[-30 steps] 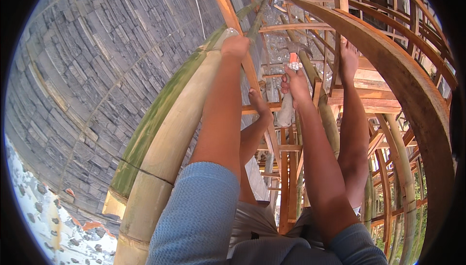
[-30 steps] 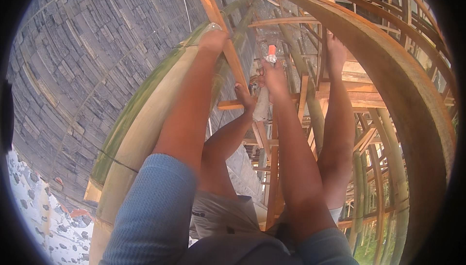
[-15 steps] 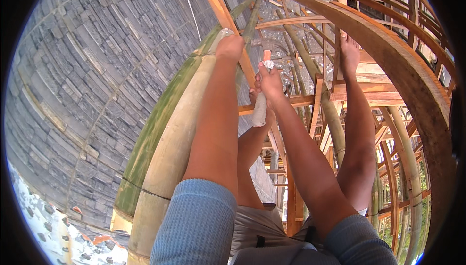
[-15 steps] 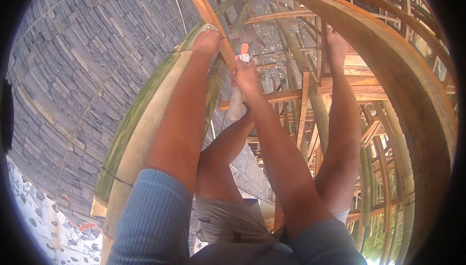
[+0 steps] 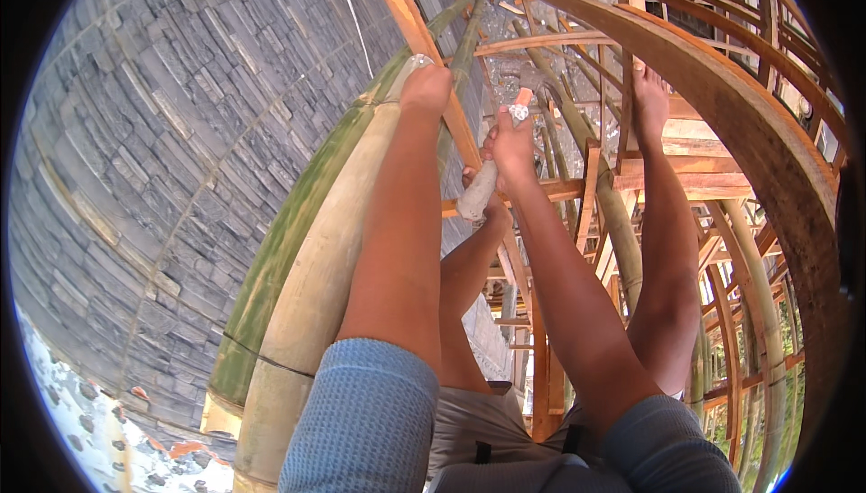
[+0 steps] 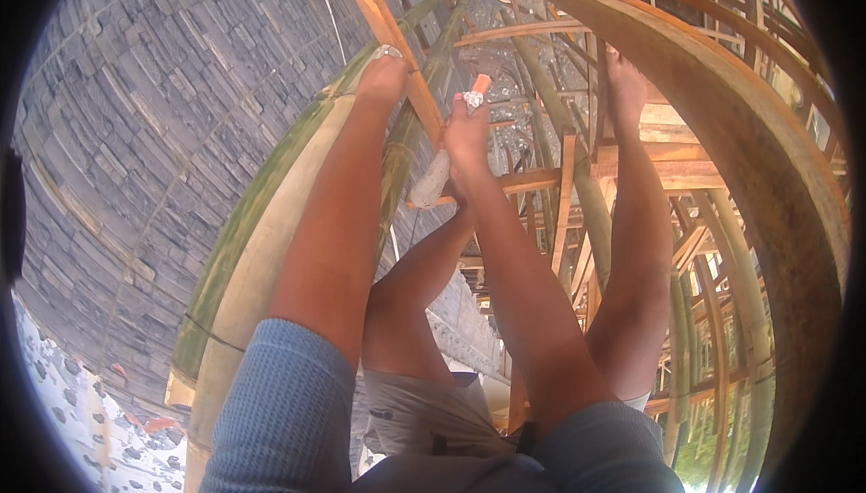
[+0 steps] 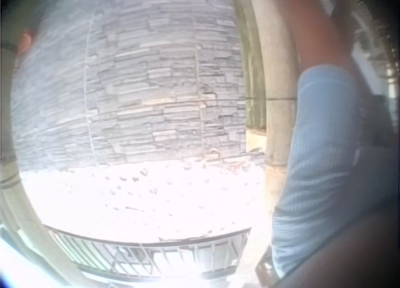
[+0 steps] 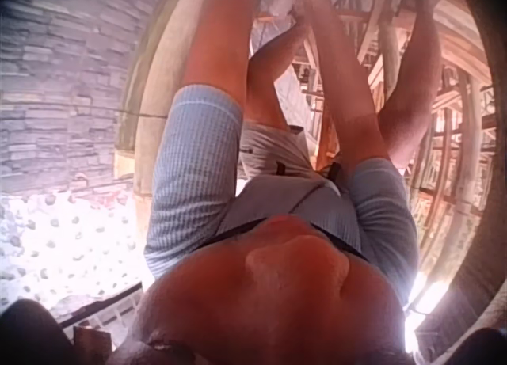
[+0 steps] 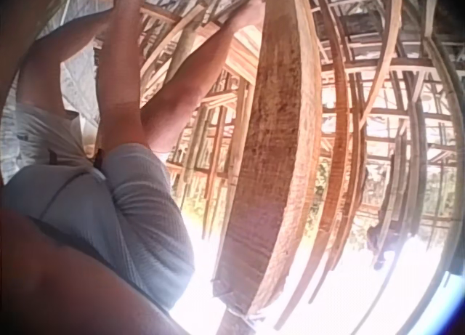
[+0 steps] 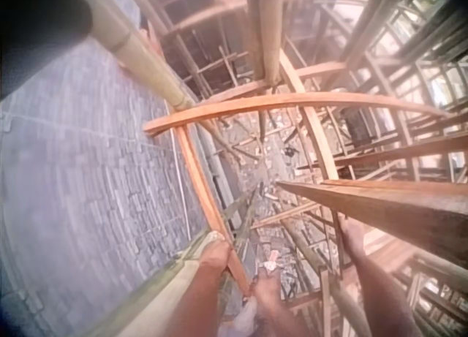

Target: The person is assembling a bamboo structure by positioning bamboo poles, securing them with wire, and using pliers to twist and tighten the connections. The person also uses a hammer to adjust the bamboo pieces.

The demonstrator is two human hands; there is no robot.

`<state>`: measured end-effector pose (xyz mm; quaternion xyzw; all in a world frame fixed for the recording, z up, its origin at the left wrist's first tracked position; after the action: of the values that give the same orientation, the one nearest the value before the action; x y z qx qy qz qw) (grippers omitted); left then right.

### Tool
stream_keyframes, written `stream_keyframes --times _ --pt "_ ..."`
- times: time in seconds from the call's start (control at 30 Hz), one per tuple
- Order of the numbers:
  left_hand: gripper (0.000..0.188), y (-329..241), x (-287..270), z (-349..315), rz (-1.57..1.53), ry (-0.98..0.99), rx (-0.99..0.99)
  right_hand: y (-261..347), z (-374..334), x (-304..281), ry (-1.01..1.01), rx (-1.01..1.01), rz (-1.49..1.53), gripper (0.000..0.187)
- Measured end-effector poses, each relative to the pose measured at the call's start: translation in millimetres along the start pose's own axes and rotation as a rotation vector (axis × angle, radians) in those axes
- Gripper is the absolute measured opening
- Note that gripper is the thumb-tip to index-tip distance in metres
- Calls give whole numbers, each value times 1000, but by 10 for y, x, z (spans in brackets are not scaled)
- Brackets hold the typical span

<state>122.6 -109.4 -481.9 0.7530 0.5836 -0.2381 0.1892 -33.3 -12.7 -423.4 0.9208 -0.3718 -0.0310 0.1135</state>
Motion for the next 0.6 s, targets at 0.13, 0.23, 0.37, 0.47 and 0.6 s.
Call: stream_keyframes --times 0.13,0.23,0.37,0.47,0.6 --pt "22 15 58 -10 -30 -7 -2 -71 -53 81 135 167 -78 22" --pt "22 0 30 -4 -42 -8 0 -76 -65 70 82 106 -33 22" --pt "28 34 147 37 7 86 3 -158 -138 107 190 251 -174 23" --pt "27 34 146 88 26 51 4 8 -134 62 -17 38 53 24" --pt "26 14 143 58 22 39 12 -235 -143 149 179 238 -165 27"
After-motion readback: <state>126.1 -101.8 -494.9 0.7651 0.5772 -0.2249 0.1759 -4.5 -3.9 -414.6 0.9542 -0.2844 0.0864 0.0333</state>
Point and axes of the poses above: each hand's wrist, its own z-axis towards the middle knuckle, its own x-axis out of the palm, y = z × x, the point moved 7 cm from there along z, towards the middle knuckle, and after that the axes turned 15 degrees about z, right-handed, at the moved point
